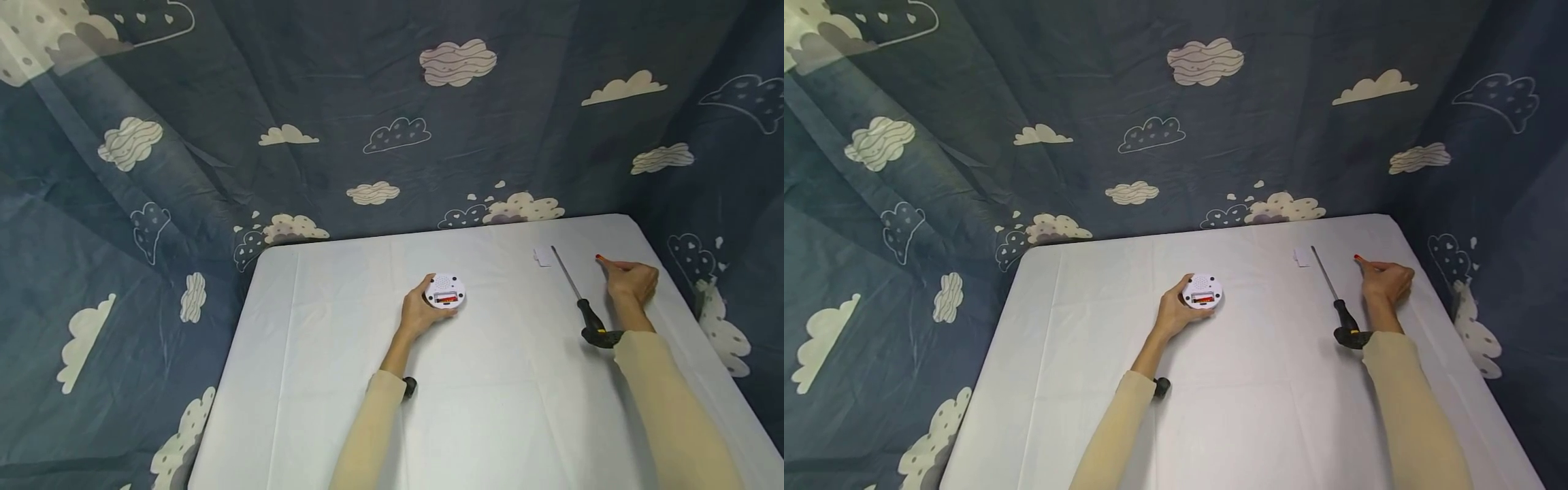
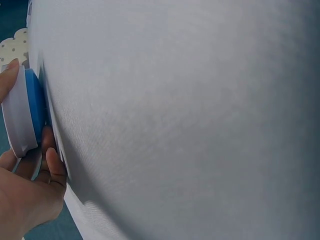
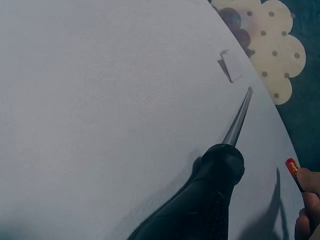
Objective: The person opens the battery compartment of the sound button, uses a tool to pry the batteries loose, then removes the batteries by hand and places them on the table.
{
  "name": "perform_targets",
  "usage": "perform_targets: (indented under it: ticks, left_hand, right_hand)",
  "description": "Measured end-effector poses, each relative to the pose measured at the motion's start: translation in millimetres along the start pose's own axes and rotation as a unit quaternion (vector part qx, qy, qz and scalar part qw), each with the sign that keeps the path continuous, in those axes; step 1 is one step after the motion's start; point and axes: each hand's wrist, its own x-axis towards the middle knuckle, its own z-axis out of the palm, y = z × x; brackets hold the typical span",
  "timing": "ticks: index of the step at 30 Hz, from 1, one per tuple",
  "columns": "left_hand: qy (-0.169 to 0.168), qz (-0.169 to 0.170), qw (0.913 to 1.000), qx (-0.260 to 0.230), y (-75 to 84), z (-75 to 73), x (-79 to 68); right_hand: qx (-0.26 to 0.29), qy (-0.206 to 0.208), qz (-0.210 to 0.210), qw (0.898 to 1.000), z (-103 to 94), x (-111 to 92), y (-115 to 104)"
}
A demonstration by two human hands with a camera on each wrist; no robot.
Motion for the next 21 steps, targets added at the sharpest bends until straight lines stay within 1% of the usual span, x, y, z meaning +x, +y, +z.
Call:
perform_targets:
  ticks: [4,10,18,21]
  left_hand:
    - [0.001,-0.002,1.0,0.004,-1.5,-0.1,0.7]
    - [-0.003,-0.003,1.0,0.003,-1.7,-0.3,1.4]
    - [-0.001,-0.005,1.0,0.003,-0.2,-0.6,1.0]
    - [0.0,-0.007,1.0,0.007,-0.4,-0.8,1.0]
  right_hand:
    - [0.007,0.002,0.017,1.0,2.9,3,0]
    - [-0.02,-0.006,0.017,1.0,6.1,5,2]
    - [-0.054,-0.011,-0.02,0.998,10.2,2,5]
    - [-0.063,-0.015,-0.027,0.997,12.3,2,7]
